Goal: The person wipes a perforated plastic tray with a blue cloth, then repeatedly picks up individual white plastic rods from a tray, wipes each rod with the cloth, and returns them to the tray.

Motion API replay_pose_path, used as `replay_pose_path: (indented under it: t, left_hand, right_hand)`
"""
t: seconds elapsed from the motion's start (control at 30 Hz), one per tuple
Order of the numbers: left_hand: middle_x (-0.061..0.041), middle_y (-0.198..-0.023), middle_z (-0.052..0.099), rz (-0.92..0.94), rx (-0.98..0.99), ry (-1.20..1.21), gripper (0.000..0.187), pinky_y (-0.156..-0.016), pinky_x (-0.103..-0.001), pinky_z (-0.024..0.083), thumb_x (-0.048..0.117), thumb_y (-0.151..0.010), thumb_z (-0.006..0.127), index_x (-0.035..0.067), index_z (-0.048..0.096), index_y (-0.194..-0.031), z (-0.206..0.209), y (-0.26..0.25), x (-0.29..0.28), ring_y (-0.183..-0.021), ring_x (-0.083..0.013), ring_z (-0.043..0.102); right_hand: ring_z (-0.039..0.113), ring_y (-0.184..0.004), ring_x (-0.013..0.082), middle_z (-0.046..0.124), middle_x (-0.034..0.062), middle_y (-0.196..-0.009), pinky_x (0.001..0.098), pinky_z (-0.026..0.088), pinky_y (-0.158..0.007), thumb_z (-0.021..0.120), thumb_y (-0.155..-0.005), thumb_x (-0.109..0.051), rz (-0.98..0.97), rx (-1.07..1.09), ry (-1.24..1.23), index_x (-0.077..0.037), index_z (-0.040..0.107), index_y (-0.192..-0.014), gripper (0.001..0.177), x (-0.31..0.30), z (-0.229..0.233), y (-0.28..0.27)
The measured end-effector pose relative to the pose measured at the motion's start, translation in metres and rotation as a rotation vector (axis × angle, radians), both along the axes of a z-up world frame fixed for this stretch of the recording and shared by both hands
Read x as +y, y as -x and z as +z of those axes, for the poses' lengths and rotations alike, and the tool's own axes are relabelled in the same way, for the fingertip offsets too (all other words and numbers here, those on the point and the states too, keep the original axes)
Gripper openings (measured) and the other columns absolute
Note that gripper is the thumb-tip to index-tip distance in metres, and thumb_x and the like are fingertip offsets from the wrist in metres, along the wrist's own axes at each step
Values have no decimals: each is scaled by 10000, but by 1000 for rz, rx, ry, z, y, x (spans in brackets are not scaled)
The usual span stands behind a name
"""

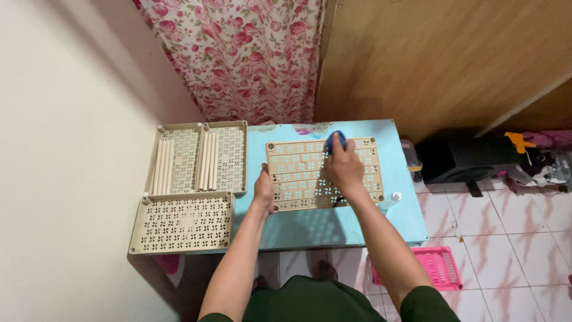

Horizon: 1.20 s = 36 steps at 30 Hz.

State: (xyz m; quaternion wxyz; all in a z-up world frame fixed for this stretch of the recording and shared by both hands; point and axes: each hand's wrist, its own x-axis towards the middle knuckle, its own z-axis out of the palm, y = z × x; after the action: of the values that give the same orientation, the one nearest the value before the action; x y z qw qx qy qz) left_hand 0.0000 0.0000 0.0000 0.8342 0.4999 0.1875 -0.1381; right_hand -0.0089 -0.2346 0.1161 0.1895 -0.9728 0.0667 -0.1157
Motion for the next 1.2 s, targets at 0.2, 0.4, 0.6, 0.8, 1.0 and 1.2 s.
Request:
replay_pose_path:
  t: [0.2,0.4,0.6,0.8,1.0,1.2]
  left_hand:
    - [-143,-1223,702,-66,49,51,662,-865,-439,623,561,-1058,258,48,579,-1327,66,11,10,-1045,-275,725]
    - [-175,-1258,682,-77,70,71,667,-880,-482,628,546,-1066,226,39,546,-1359,80,4,9,-1071,-307,722]
    - [-154,-1281,662,-63,146,123,655,-882,-495,613,542,-1054,193,80,527,-1376,50,-10,2,-1073,-309,706]
    - [-112,-1023,637,-99,74,150,736,-780,-439,567,625,-1139,264,-19,594,-1273,5,-11,3,-903,-258,635]
    - [-171,-878,496,-158,107,114,732,-646,-469,488,650,-1129,242,55,601,-1359,15,9,14,-719,-310,538]
    - [-122,-1185,710,-104,171,234,674,-776,-398,608,607,-1063,251,89,604,-1310,47,5,37,-1007,-253,714]
  right_hand:
    - [660,-832,481,500,252,-1215,590,542,-738,553,-956,-236,-136,59,17,-72,397,-1547,632,-83,-41,9]
    - [656,-823,474,502,265,-1207,571,551,-702,585,-923,-251,-53,32,15,7,390,-1512,672,-58,-66,64]
    - [658,-918,442,566,226,-1221,519,569,-698,672,-861,-234,228,-106,-3,-40,461,-1471,674,42,-55,90]
    - [662,-878,320,610,128,-1101,451,570,-661,654,-868,-173,511,-205,83,-95,526,-1472,622,117,-16,68]
    - [648,-838,350,617,153,-1119,453,569,-644,668,-854,-252,477,-249,168,-71,533,-1445,633,133,22,7]
    - [665,-843,355,605,169,-1154,472,571,-655,682,-885,-280,543,-137,145,-34,497,-1454,647,154,9,30]
